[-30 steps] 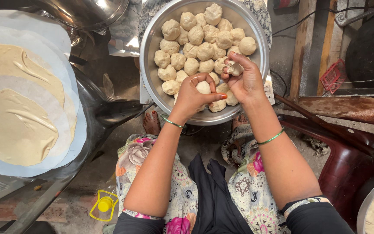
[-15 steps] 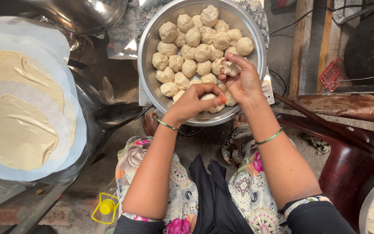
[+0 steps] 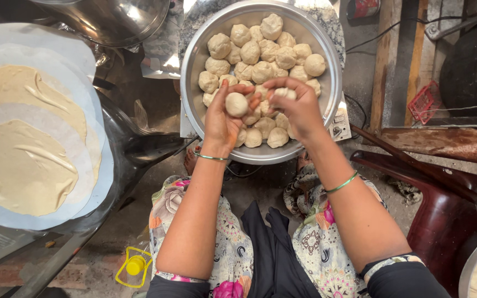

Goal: The person sits with a large bowl of dough on their lap and tears off pieces of dough, rolling each piece between their palms into a ball and placing it back into the bowl. They occasionally lift the plastic sheet covering the dough and handle stacked flatbread sheets on a nearby chair.

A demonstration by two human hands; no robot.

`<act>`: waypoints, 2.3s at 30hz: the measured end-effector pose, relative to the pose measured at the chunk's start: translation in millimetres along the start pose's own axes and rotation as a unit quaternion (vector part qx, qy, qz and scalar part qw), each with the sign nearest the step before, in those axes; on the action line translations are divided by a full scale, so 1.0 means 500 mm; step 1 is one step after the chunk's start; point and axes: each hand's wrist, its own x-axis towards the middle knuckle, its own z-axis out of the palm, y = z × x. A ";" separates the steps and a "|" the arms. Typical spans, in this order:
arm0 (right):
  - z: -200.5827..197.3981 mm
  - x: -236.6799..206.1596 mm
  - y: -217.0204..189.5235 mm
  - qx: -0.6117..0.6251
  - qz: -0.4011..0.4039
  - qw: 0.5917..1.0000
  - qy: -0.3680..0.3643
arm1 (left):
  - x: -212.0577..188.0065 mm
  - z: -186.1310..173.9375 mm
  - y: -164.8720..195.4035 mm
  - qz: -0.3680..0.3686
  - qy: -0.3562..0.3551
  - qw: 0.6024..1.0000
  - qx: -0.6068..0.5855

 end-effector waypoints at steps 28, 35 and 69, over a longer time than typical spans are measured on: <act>0.015 -0.007 -0.001 0.130 0.104 0.986 -0.031 | -0.018 0.007 0.040 0.169 -0.067 0.966 0.183; -0.048 -0.002 -0.047 0.308 0.082 0.947 0.037 | -0.028 -0.030 0.125 0.282 0.127 0.946 0.095; -0.070 0.034 0.075 0.301 0.096 0.948 0.023 | -0.011 -0.049 0.072 0.331 0.152 0.809 0.462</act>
